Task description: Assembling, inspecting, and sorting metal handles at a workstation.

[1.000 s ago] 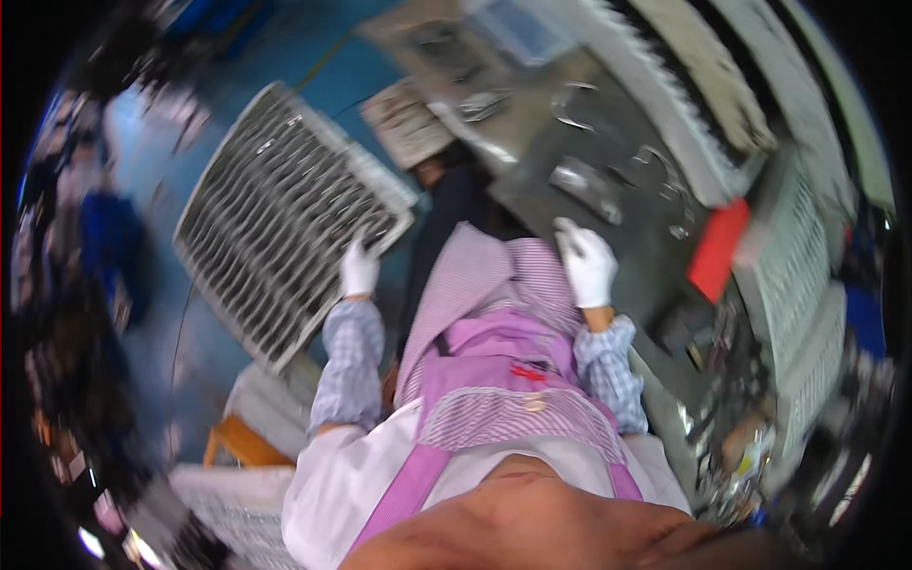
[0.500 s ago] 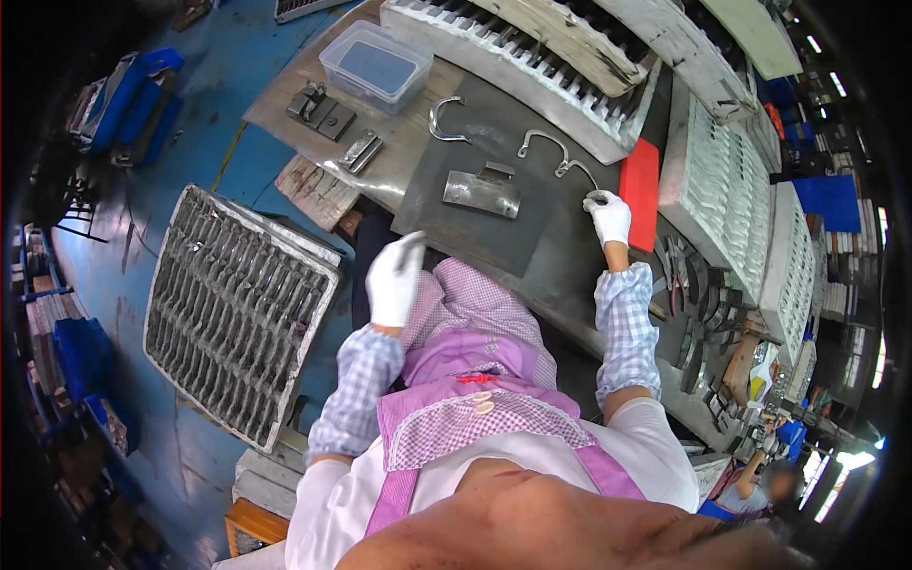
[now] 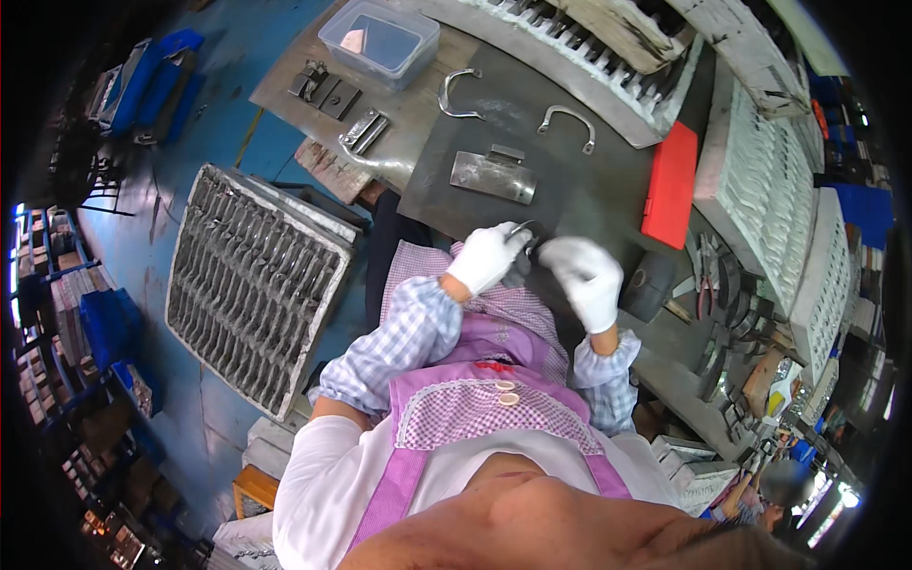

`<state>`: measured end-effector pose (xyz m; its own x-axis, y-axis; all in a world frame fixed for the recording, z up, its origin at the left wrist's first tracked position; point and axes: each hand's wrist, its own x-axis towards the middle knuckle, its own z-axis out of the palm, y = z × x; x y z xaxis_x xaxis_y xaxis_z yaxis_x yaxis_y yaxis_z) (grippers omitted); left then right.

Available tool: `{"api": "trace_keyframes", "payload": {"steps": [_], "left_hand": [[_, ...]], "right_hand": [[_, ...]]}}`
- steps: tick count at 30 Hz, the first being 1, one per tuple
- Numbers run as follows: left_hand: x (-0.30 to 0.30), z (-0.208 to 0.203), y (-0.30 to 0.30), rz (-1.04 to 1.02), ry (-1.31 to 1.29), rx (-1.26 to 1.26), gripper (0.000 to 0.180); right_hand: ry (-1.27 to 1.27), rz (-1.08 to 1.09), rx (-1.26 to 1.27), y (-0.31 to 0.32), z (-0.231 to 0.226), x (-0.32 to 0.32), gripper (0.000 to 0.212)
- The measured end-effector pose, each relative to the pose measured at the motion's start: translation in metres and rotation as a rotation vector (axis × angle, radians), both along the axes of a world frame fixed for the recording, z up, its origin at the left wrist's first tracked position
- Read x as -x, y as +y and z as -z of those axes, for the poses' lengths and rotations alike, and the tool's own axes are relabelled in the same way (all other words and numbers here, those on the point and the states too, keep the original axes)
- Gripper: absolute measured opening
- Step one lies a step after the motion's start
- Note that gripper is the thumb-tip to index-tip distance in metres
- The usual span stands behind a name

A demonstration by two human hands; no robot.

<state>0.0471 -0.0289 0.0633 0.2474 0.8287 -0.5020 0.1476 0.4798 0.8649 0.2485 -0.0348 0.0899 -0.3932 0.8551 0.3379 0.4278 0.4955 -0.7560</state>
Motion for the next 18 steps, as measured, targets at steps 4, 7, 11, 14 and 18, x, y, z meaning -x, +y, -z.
{"api": "trace_keyframes", "payload": {"steps": [4, 7, 11, 14, 18], "left_hand": [[0.046, -0.006, -0.017, 0.107, -0.168, -0.001, 0.023], [0.075, 0.000, -0.003, -0.129, -0.026, -0.107, 0.023], [0.085, 0.037, 0.035, -0.673, -0.022, -0.110, 0.027], [0.071, 0.054, 0.044, -0.461, 0.425, -0.598, 0.029], [0.059, 0.060, 0.039, -0.562, 0.405, -0.476, 0.028]], "right_hand": [[-0.001, -0.025, 0.379, 0.018, 0.014, 0.045, 0.043], [0.253, 0.143, 0.929, 0.028, 0.014, 0.068, 0.026], [0.269, 0.439, 0.538, 0.051, 0.027, 0.091, 0.022], [0.023, 0.432, 0.152, 0.052, 0.043, 0.089, 0.022], [0.363, 0.469, 0.311, 0.060, 0.034, 0.075, 0.021]]}}
